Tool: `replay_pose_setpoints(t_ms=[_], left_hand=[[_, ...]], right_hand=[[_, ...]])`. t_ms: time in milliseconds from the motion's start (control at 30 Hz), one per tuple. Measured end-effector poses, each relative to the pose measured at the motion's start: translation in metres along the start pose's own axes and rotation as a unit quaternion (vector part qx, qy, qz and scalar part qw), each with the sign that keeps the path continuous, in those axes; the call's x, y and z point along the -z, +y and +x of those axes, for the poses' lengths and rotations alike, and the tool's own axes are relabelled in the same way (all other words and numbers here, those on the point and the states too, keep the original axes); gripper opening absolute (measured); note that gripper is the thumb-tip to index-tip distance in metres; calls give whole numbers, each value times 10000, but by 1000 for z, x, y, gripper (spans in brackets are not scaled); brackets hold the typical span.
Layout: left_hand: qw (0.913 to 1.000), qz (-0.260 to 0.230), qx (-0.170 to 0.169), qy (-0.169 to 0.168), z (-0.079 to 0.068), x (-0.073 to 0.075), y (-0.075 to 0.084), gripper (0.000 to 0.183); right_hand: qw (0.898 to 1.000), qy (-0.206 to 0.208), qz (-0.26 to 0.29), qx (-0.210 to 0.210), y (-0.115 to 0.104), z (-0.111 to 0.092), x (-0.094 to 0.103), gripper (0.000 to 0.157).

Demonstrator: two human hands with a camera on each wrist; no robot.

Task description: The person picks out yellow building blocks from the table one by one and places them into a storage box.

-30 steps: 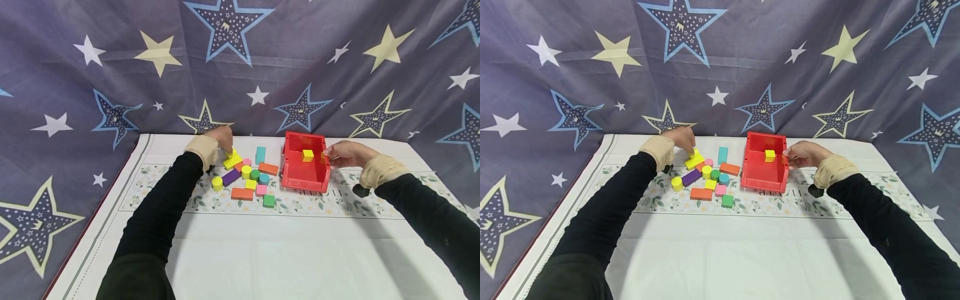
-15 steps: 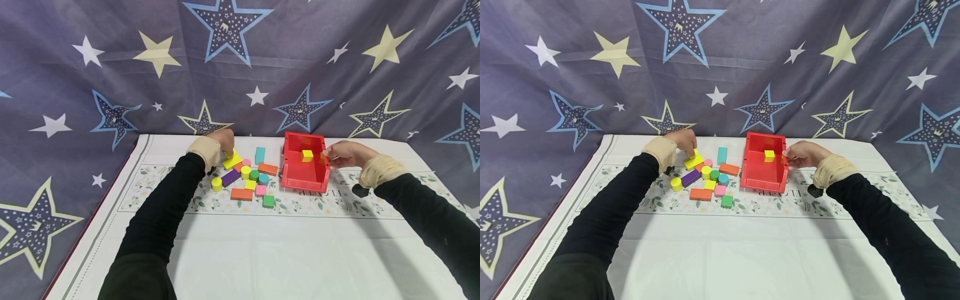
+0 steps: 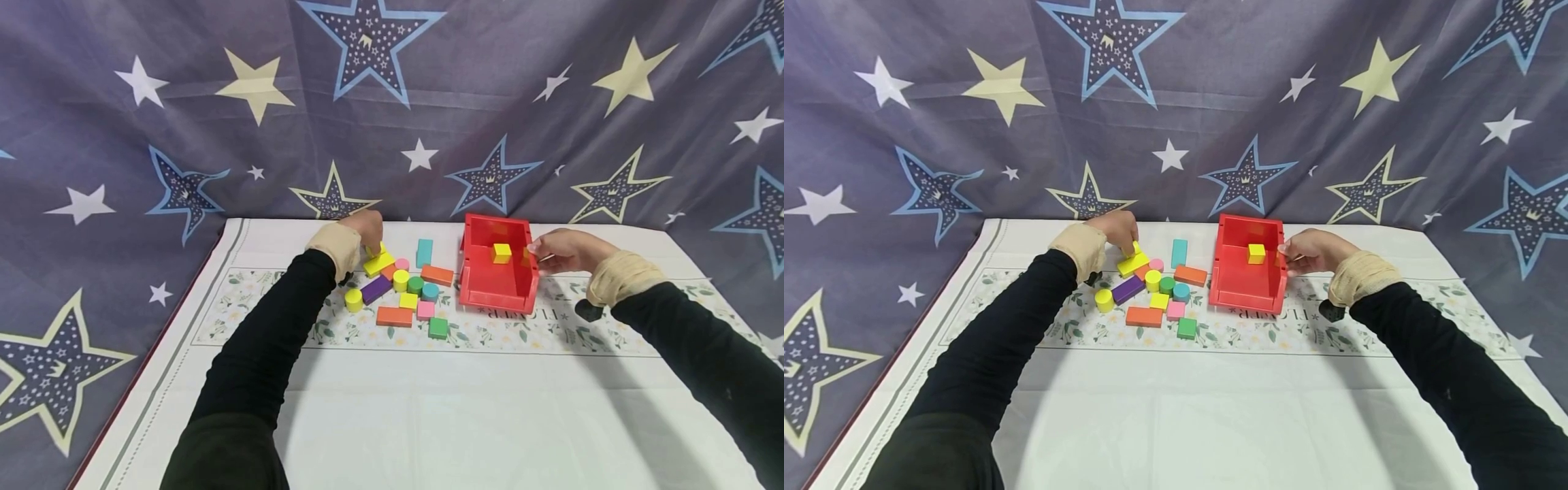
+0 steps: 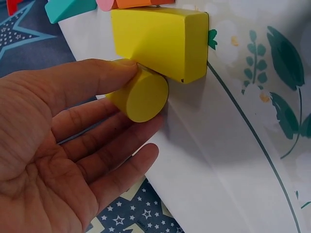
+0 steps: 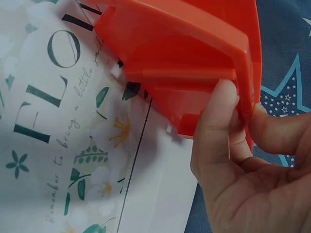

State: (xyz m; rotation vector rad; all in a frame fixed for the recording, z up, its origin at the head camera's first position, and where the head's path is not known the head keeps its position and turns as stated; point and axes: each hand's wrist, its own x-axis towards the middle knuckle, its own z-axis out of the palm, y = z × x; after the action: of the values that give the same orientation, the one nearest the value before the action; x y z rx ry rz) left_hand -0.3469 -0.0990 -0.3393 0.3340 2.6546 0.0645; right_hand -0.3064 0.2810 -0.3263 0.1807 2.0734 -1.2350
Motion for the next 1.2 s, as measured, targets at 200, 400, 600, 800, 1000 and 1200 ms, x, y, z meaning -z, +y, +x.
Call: replay_pose_setpoints(t_ms=[200, 400, 600, 800, 1000, 1200], left_hand=[[10000, 69, 46, -20, 1, -1, 1, 11], [9995, 298, 67, -85, 1, -1, 2, 7], [9997, 245, 56, -16, 0, -1, 2, 7], [9999, 83, 2, 70, -2, 0, 1, 9], [9986, -487, -26, 183, -10, 2, -1, 4], [9967, -786, 63, 206, -9, 5, -5, 9]], right_hand=[[10000, -1, -31, 50, 0, 0, -1, 25], [10000, -37, 17, 71, 1, 0, 0, 19], [10000, -32, 14, 84, 2, 1, 1, 20], [9999, -31, 15, 103, 1, 0, 0, 20], [9999, 23, 11, 100, 0, -1, -2, 17], [10000, 42, -2, 84, 0, -2, -2, 19]])
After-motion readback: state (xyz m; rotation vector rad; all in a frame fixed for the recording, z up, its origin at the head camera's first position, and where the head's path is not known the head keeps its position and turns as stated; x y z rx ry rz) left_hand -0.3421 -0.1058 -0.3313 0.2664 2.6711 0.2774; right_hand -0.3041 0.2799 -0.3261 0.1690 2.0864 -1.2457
